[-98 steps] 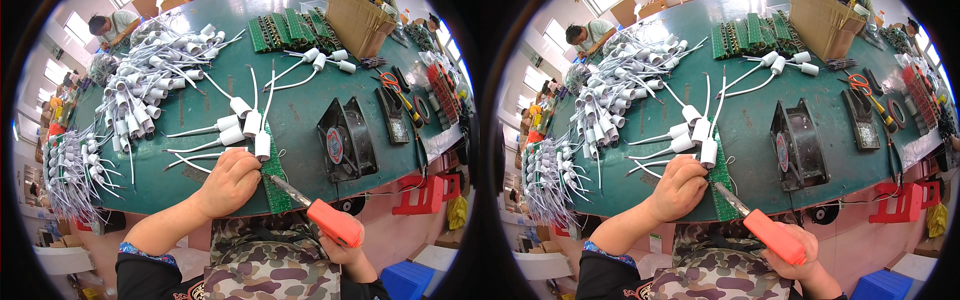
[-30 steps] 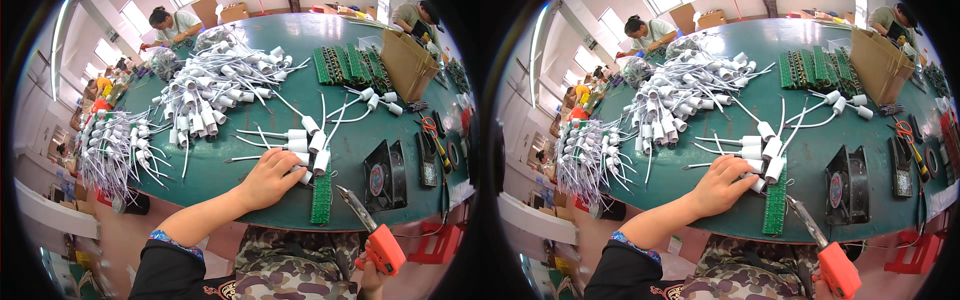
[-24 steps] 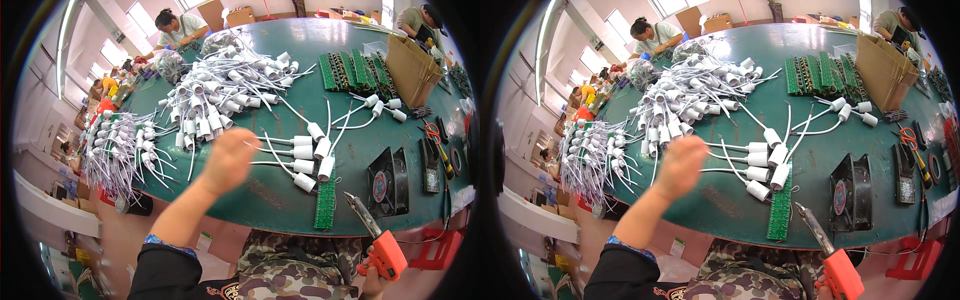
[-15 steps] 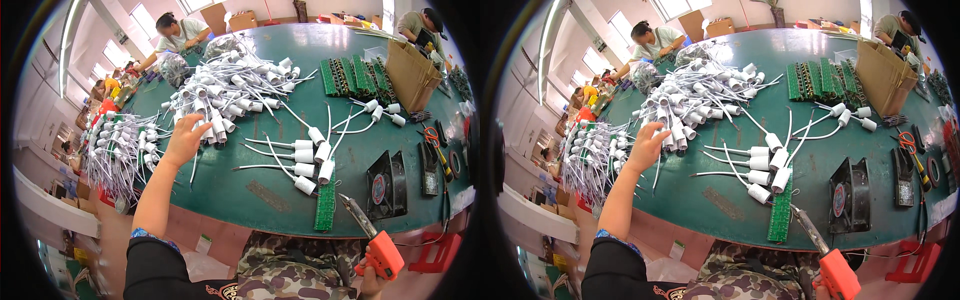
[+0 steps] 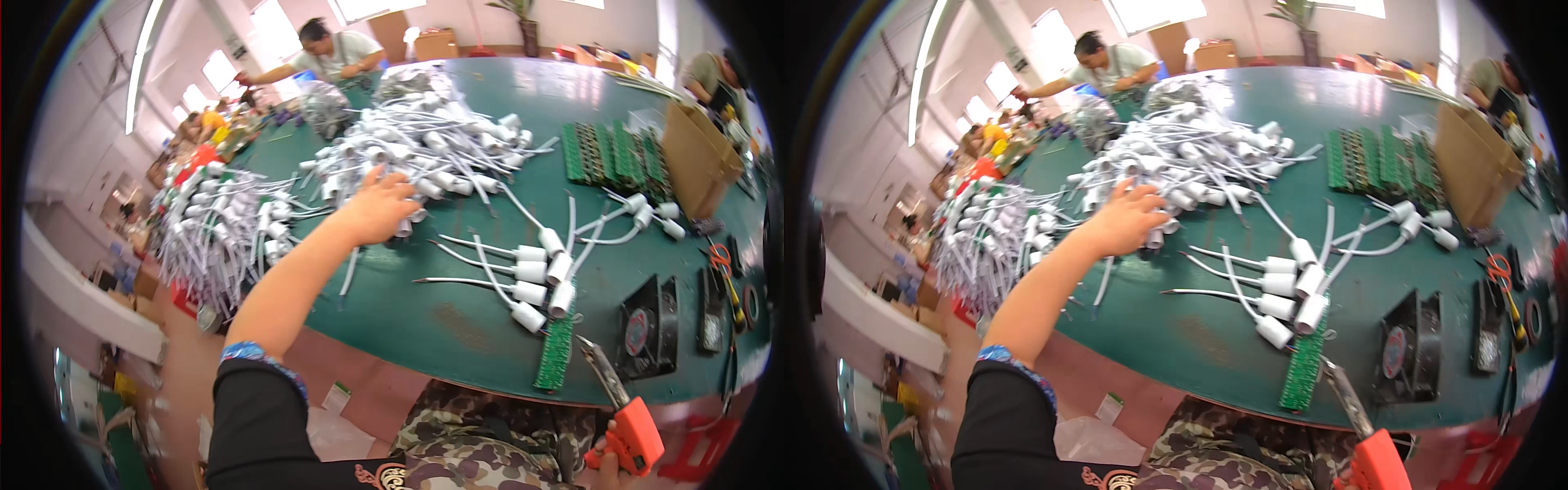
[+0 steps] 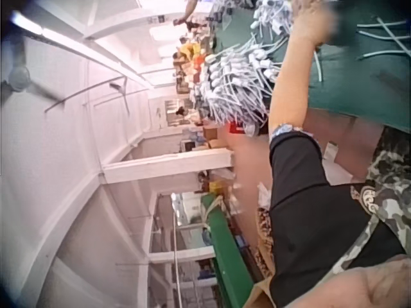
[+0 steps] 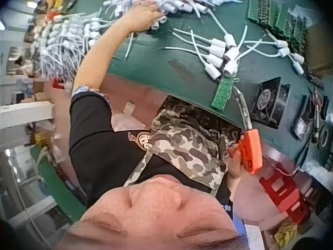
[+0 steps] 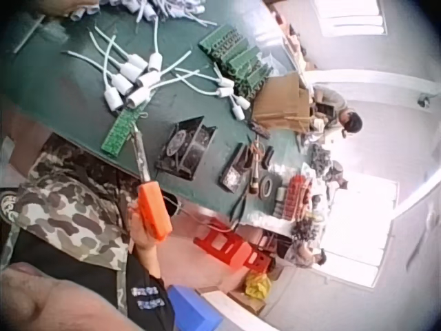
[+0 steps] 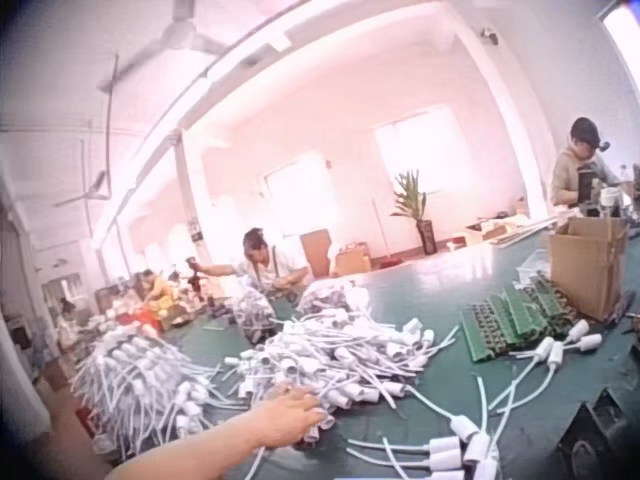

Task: The person aligns wires from light socket components onto a circuit board strip and solders each connection into place using a soldering iron.

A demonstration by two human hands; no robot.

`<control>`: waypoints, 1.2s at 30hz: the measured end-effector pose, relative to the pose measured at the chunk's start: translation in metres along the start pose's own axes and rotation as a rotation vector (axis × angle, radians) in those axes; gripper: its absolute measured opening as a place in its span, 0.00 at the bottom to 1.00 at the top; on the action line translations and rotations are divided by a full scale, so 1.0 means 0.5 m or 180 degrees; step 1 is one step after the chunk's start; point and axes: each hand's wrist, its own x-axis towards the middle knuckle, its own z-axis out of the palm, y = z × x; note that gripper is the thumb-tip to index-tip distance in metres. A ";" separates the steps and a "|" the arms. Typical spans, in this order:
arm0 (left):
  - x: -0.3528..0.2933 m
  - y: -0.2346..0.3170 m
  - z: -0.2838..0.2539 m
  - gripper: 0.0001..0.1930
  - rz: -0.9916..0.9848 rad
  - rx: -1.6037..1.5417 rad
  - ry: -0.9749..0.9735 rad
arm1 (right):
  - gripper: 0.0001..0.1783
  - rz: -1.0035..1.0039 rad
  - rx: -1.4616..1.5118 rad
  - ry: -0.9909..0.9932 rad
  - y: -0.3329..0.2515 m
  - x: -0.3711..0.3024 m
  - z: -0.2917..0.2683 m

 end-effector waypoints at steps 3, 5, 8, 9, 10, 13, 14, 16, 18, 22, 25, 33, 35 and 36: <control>0.040 0.019 -0.017 0.20 -0.0043 0.0193 -0.0475 | 0.28 -0.0130 0.0091 -0.0257 0.028 0.046 0.023; 0.049 0.023 -0.024 0.18 0.0072 0.0437 -0.0543 | 0.27 -0.0198 0.0132 -0.0432 0.046 0.074 0.035; 0.031 0.016 -0.031 0.17 0.0227 0.0333 0.0236 | 0.26 -0.0299 0.0158 -0.0632 0.062 0.107 0.047; 0.026 0.014 -0.033 0.17 0.0385 0.0101 0.1021 | 0.26 -0.0338 0.0165 -0.0687 0.066 0.118 0.052; 0.032 0.032 -0.056 0.17 0.0462 -0.0044 0.1464 | 0.26 -0.0365 0.0160 -0.0712 0.070 0.127 0.057; 0.043 0.128 -0.159 0.17 0.0700 -0.0412 0.2640 | 0.25 -0.0438 0.0144 -0.0763 0.075 0.139 0.069; 0.049 0.166 -0.178 0.18 0.0756 -0.0581 0.2707 | 0.25 -0.0453 0.0123 -0.0750 0.074 0.138 0.071; 0.038 0.240 -0.200 0.18 0.0841 -0.0787 0.2779 | 0.24 -0.0475 0.0069 -0.0682 0.074 0.130 0.069; 0.017 0.315 -0.203 0.19 0.1015 -0.1079 0.1932 | 0.24 -0.0466 -0.0042 -0.0490 0.070 0.102 0.054; -0.039 0.372 -0.120 0.17 0.0745 -0.2171 0.1161 | 0.23 -0.0358 -0.0493 0.0141 0.030 -0.017 -0.025; -0.041 0.401 -0.085 0.15 0.0813 -0.2486 0.1310 | 0.25 -0.0088 -0.0546 0.0624 -0.020 -0.064 -0.003; -0.014 0.446 -0.060 0.12 0.0623 -0.2905 0.1352 | 0.23 -0.0675 -0.1181 -0.0144 -0.057 -0.034 0.000; -0.012 0.454 -0.060 0.12 0.0641 -0.2906 0.1384 | 0.15 -0.0489 -0.1085 0.0203 -0.070 -0.028 0.024; -0.011 0.457 -0.062 0.11 0.0628 -0.2956 0.1410 | 0.08 -0.0321 -0.0976 0.0526 -0.075 -0.024 0.034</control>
